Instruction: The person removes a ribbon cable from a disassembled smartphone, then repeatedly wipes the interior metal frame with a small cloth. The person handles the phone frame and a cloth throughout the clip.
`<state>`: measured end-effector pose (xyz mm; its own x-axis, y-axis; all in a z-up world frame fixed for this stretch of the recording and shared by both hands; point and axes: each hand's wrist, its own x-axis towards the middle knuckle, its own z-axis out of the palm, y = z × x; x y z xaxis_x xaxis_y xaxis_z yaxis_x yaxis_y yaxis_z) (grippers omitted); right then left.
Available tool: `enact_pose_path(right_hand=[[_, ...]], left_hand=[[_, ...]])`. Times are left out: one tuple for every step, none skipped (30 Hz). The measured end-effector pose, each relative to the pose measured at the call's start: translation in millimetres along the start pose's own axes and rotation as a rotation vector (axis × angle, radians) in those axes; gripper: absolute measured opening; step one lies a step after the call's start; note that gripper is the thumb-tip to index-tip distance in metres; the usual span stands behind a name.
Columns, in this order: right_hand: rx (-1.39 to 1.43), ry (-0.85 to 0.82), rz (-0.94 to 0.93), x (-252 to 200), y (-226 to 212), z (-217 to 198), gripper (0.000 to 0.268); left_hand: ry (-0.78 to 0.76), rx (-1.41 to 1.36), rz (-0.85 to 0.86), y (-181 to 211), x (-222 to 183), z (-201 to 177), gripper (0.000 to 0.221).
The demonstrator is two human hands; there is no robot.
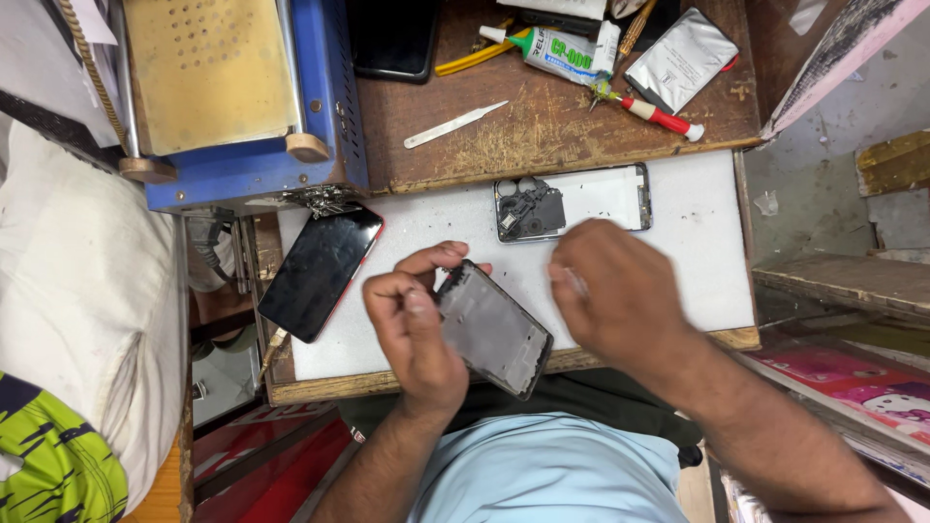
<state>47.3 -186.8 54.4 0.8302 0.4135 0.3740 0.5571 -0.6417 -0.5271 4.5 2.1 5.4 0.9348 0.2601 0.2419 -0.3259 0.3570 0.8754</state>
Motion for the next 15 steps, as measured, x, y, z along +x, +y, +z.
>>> enact_pose_path(right_hand=[[-0.013, -0.008, 0.083, -6, 4, -3, 0.009], [-0.028, -0.016, 0.166, -12, 8, -6, 0.010], [-0.043, -0.024, 0.249, -17, 11, -9, 0.011], [0.016, -0.045, 0.259, -19, 12, -9, 0.010], [0.076, -0.066, 0.268, -20, 11, -9, 0.014], [0.133, -0.084, 0.279, -20, 9, -10, 0.019], [0.142, -0.104, 0.280, -21, 5, -10, 0.021], [0.152, -0.123, 0.283, -21, -1, -9, 0.022], [0.161, -0.142, 0.286, -20, -7, -8, 0.024], [0.199, -0.158, 0.294, -18, -12, -6, 0.028], [0.238, -0.174, 0.302, -15, -14, -4, 0.033], [0.273, -0.184, 0.308, -9, -14, -3, 0.038], [0.265, -0.194, 0.275, -3, -13, -4, 0.034], [0.262, -0.210, 0.236, 4, -11, -2, 0.031], [0.259, -0.225, 0.198, 10, -11, -1, 0.027]], left_hand=[[0.037, -0.053, -0.025, 1, 2, -3, 0.017], [0.073, -0.108, -0.050, 2, 4, -5, 0.018], [0.110, -0.162, -0.075, 4, 5, -7, 0.018], [0.128, -0.192, -0.105, 7, 8, -9, 0.019], [0.145, -0.222, -0.135, 9, 10, -11, 0.019], [0.159, -0.254, -0.166, 10, 12, -11, 0.019], [0.120, -0.244, -0.162, 11, 12, -9, 0.018], [0.079, -0.233, -0.159, 12, 12, -7, 0.016], [0.039, -0.223, -0.156, 11, 10, -4, 0.015], [-0.004, -0.168, -0.143, 12, 6, -1, 0.015], [-0.048, -0.114, -0.129, 12, 1, 4, 0.015], [-0.097, -0.063, -0.111, 11, -2, 8, 0.015], [-0.133, 0.000, -0.065, 10, -3, 11, 0.014], [-0.162, 0.068, -0.016, 9, -5, 14, 0.014], [-0.191, 0.135, 0.033, 10, -5, 14, 0.014]])
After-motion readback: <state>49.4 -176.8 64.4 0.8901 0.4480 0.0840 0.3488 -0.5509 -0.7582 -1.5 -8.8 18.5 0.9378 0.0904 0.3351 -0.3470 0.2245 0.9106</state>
